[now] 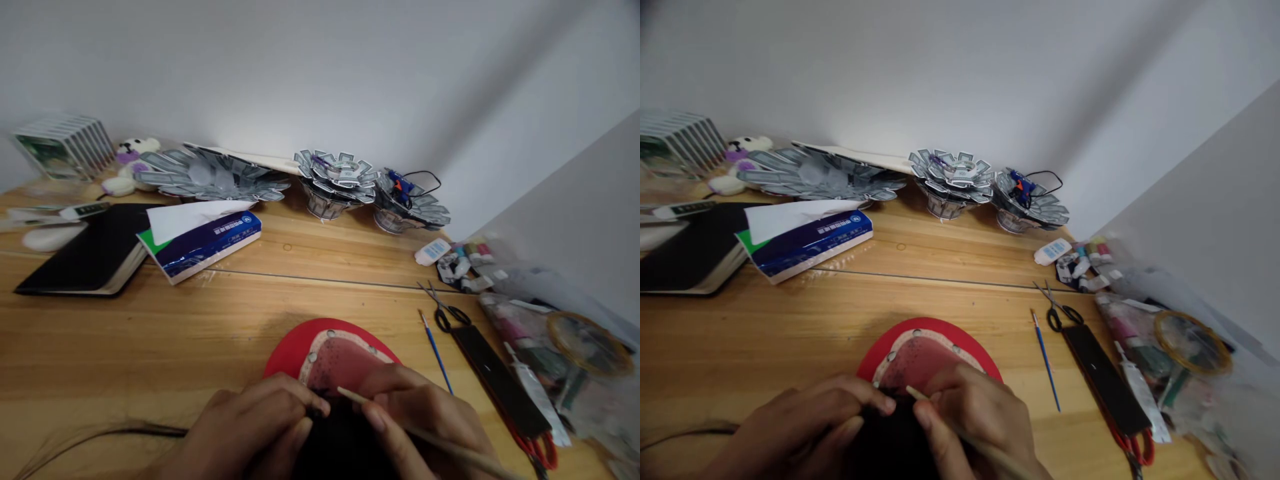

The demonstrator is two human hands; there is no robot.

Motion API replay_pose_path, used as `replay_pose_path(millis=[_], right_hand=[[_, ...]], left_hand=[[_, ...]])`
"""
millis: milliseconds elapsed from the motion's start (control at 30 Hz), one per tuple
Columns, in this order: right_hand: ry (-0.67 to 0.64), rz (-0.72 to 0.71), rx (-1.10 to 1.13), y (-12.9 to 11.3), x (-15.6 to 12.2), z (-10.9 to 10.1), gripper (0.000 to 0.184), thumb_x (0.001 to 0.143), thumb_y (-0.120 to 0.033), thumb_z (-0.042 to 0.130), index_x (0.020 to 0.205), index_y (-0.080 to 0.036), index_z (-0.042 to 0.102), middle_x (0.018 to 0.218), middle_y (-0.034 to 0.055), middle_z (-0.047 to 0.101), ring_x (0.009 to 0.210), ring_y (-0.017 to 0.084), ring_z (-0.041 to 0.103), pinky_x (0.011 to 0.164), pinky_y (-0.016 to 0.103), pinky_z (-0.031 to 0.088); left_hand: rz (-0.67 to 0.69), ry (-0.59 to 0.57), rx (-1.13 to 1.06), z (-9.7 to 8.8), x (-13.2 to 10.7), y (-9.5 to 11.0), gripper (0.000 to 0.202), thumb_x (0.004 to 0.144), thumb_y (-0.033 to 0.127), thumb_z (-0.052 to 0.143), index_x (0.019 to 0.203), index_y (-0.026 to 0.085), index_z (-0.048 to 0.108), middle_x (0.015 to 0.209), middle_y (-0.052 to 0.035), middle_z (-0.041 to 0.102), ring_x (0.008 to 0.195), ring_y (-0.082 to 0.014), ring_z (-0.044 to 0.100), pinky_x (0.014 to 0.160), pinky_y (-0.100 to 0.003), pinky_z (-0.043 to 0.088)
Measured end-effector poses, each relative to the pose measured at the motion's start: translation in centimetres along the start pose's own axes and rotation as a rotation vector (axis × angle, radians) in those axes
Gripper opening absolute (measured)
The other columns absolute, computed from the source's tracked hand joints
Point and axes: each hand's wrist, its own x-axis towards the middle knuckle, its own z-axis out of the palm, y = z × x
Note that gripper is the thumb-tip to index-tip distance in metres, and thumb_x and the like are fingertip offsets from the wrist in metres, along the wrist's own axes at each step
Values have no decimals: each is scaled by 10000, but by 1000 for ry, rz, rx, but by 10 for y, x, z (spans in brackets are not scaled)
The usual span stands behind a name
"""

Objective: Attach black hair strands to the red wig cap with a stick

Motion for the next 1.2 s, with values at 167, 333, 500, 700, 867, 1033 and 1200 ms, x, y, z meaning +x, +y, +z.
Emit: replay_pose_path(millis=[167, 333, 500, 700, 867, 1033, 1200], right_hand=[[74, 108, 25, 2, 4, -2, 154, 938, -200, 630, 792, -249, 621, 712, -17, 677, 632, 139, 670, 578, 220, 516], [-21, 197, 168, 2, 12, -4, 191, 963, -296, 624, 783, -234, 625, 706, -8, 665, 636, 146, 662, 582, 230, 515], [29, 229, 180, -1, 18, -3, 215, 951, -294, 641, 746, -233, 663, 678, -14, 678, 633, 134, 659, 586, 206, 506], [47, 202, 136, -5, 17, 4, 207, 947, -269, 638, 743, -235, 652, 685, -15, 693, 645, 138, 671, 593, 189, 514], [24, 158, 68, -8, 16, 6, 196, 950, -265, 625, 758, -243, 656, 676, -24, 687, 622, 134, 650, 590, 186, 512], [16, 196, 112, -7, 18, 4, 237, 953, -334, 623, 743, -229, 646, 650, -10, 669, 607, 148, 650, 566, 206, 512], [10, 255, 171, -4, 18, 3, 310, 953, -370, 630, 682, -218, 627, 676, 5, 661, 652, 150, 660, 592, 207, 515]], left_hand=[[-254, 38, -365, -1, 2, 4, 230, 999, 373, 539, 982, 297, 755, 976, 23, 769, 950, -151, 704, 819, -175, 517], [-543, 141, -707, 1, 1, 4, 380, 850, 628, 682, 847, 260, 776, 1017, -5, 705, 686, -90, 594, 572, -155, 431], [-655, 39, -828, -4, 2, -2, 460, 830, 645, 692, 969, 209, 729, 496, 84, 489, 354, -19, 281, 401, -165, 167], [-522, -39, -878, -3, 1, -11, 426, 939, 579, 573, 871, 169, 667, 398, 121, 350, 316, -29, 195, 405, -194, 160], [-445, -44, -833, -2, 1, -10, 419, 960, 553, 542, 863, 166, 671, 380, 122, 325, 300, -36, 175, 372, -181, 147], [-463, -56, -862, -4, 2, -11, 374, 963, 530, 551, 844, 184, 628, 371, 135, 290, 294, -39, 146, 344, -154, 179], [-498, -55, -905, -5, 3, -13, 393, 944, 558, 569, 832, 183, 609, 376, 143, 278, 282, -30, 99, 313, -145, 144]])
